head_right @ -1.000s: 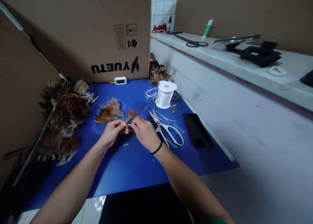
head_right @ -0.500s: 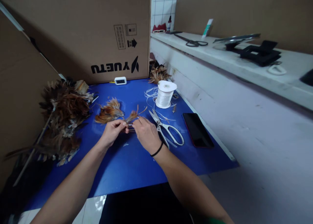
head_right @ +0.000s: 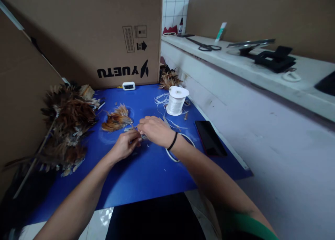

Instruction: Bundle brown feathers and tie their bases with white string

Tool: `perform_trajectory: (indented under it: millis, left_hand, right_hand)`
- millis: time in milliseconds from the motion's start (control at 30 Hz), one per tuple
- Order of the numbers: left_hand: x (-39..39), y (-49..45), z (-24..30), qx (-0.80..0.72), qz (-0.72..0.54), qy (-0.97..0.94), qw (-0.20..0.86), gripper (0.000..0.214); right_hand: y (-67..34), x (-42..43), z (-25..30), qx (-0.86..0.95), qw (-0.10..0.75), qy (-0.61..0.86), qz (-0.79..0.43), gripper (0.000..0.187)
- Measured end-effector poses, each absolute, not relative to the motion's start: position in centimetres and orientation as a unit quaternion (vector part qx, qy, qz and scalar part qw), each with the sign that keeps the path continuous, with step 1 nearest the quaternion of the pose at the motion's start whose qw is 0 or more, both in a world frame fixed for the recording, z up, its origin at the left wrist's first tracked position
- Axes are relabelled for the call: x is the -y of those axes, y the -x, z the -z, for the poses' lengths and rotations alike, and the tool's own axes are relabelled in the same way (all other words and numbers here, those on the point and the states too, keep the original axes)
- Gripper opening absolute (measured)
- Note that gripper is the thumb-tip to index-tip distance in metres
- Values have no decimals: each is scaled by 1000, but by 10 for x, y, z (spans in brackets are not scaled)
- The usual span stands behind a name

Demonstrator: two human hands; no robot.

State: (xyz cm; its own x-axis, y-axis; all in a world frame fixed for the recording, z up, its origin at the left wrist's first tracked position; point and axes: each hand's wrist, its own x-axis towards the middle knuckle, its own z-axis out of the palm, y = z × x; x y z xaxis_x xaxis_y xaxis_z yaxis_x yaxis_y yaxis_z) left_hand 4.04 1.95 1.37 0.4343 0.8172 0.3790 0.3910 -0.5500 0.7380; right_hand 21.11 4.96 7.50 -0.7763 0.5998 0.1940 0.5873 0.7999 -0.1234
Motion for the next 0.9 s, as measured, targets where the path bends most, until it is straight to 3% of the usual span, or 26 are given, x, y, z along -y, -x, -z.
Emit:
perform_trajectory:
  millis: [200,400,500,633,800,900]
  left_hand:
    - [-18,-34,-27,-334,-372,-756,422,34]
    - [-19,-37,-21,-331,-494,-615,518,29]
    - [-21,-39,-15,-345,-530,-545,551,24]
    - [-25,-40,-9,-375,-565,-497,541,18]
    - [-26,-40,-7,-415,-565,-556,446,18]
    - [-26,-39,-9,-444,-527,-645,329,24]
  right_hand:
    - [-221,-85,-74,841,119,267,-456,11]
    - [-213,-73,-44,619,290,323,-655,21]
    - [-204,-60,-33,574,371,365,-632,21]
    - [-194,-43,-24,621,436,405,-510,18]
    - [-191,-27,-24,691,443,399,-409,14]
    - [-193,-19,-33,768,407,420,-261,15]
